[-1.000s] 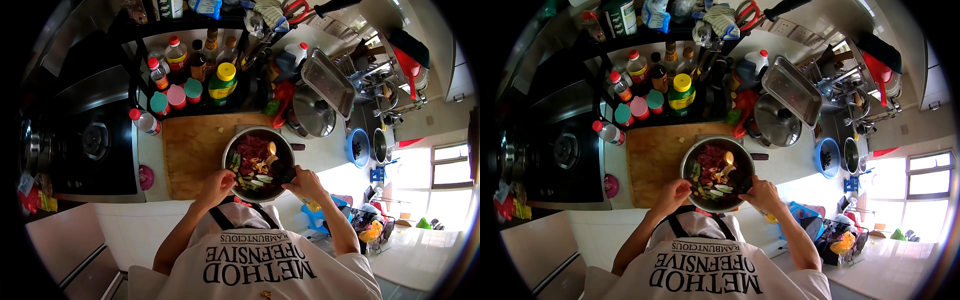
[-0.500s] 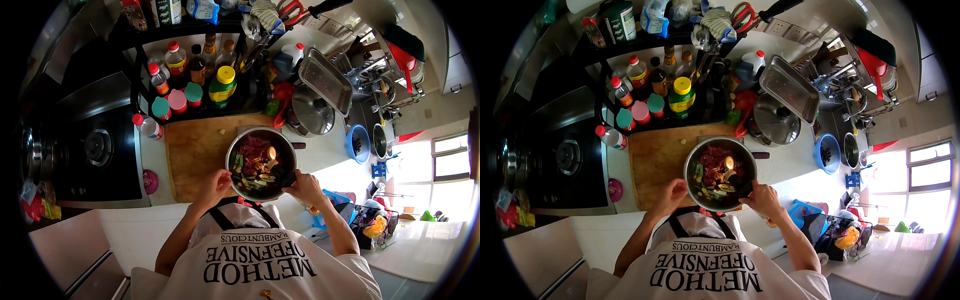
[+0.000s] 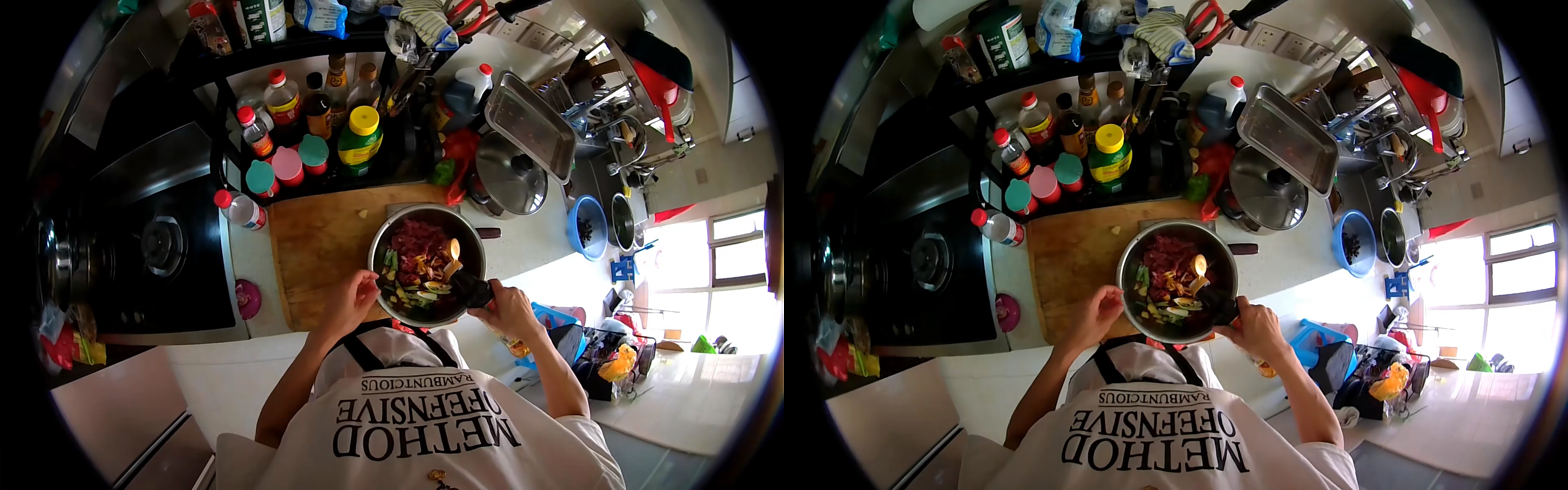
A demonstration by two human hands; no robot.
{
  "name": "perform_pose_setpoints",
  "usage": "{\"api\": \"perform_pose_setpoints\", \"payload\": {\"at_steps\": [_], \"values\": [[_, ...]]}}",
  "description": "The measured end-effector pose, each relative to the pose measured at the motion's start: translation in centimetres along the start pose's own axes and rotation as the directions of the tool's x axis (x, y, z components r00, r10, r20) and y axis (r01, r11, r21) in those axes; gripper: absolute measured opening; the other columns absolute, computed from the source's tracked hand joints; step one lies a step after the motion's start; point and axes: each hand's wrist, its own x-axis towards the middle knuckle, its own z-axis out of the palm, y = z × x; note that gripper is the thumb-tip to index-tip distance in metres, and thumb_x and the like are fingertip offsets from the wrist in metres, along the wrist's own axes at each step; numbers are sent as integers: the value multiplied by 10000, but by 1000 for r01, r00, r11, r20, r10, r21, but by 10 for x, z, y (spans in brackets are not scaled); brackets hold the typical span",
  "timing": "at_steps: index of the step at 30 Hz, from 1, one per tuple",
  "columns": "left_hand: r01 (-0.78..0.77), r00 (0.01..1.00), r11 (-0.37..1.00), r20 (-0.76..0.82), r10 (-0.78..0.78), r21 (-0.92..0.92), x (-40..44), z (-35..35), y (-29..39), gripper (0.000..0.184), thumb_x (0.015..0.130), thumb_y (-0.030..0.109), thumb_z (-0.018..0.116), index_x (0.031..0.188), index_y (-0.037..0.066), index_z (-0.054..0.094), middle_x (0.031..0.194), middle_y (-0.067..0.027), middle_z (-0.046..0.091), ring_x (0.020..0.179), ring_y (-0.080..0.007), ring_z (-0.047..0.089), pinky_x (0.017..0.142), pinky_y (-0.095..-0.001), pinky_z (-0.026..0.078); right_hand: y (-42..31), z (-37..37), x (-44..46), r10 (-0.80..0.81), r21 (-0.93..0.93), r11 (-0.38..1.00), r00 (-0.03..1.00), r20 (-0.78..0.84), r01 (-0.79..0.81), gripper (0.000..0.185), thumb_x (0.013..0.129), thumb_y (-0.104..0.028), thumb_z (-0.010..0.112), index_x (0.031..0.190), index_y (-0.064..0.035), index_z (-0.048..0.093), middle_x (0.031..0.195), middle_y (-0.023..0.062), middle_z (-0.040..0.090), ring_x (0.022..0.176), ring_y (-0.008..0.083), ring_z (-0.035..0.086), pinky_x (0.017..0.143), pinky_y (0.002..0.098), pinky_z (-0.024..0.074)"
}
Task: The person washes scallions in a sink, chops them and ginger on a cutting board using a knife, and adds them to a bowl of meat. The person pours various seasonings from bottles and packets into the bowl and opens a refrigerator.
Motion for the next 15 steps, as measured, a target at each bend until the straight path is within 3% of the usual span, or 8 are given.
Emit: {"api": "perform_pose_setpoints", "payload": {"at_steps": [3,7,10,12,15], "values": [[-8,1000,999,5,8,53,4,2,5,256,891,86,668,1117,-2,587,896,-93,664,827,-167,664,732,-284,534,-3,-8,-1,31,2,1000,1000,-1,-31,633,747,-520,765,1041,5,569,752,175,685,749,399,669,697,448,532],[25,997,998,77,-29,53,15,8,26,233,911,79,653,1126,12,589,933,-62,654,859,-132,640,767,-266,517,17,7,-2,-80,260,960,993,-86,99,671,734,-390,819,1182,2,510,895,185,694,843,355,691,761,413,540],[-105,988,994,108,106,-18,27,21,40,249,899,83,672,1129,21,597,975,-78,661,869,-149,651,776,-273,533,31,26,-1,-174,430,870,967,-189,240,742,710,-287,856,1261,0,452,1021,199,675,923,329,687,812,395,534],[-247,960,968,146,239,39,34,26,62,352,848,111,727,1162,35,589,1217,-97,589,1074,-211,611,893,-330,528,35,38,0,-190,481,834,959,-210,270,798,690,-242,876,1298,-4,418,1096,207,653,976,318,674,843,391,526],[-534,842,828,196,503,172,45,30,111,588,788,188,779,1305,65,526,1376,-100,493,1299,-287,444,1064,-409,406,21,42,3,-280,447,811,921,-269,377,838,686,-235,888,1332,-16,403,1160,196,633,1054,319,646,889,390,510]]}}
